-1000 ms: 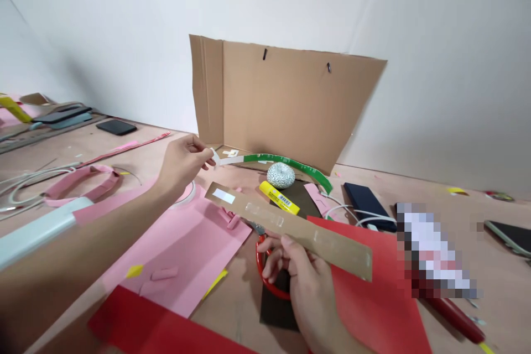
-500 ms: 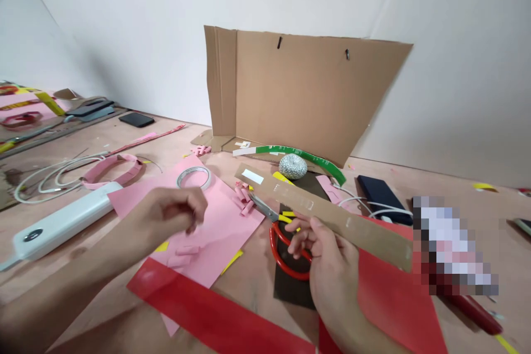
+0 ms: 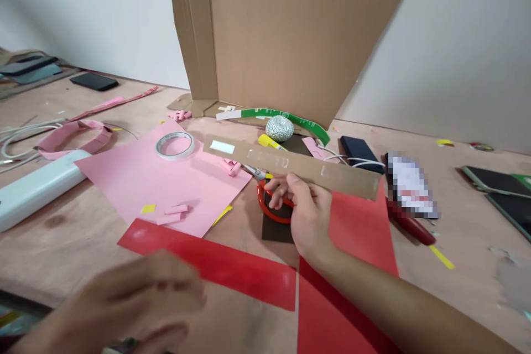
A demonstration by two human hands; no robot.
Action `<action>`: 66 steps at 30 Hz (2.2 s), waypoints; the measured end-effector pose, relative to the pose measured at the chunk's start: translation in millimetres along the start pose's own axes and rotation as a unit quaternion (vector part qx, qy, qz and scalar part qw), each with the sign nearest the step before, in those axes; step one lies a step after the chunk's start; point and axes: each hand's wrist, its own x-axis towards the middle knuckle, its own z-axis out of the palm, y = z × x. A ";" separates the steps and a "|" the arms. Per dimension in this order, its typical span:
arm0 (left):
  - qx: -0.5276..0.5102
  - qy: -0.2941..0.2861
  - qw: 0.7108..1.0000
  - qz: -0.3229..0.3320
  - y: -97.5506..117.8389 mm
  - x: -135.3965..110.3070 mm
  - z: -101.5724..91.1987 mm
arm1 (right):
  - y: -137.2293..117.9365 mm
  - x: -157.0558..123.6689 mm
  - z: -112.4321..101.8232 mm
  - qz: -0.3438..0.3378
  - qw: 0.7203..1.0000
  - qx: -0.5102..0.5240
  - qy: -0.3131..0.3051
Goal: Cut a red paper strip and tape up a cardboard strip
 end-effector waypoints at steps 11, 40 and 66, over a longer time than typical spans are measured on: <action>-0.120 0.153 0.980 -0.040 -12.2 174.6 -32.5 | -2.6 27.1 -8.3 -0.038 0.997 0.036 0.050; -0.369 -0.042 0.923 -0.101 -41.1 151.6 10.3 | 2.1 33.6 -6.5 0.016 0.981 -0.182 -0.061; -0.185 -0.047 0.974 -0.124 -51.1 147.9 21.8 | -12.5 25.0 -12.4 -0.396 0.750 -0.510 -0.146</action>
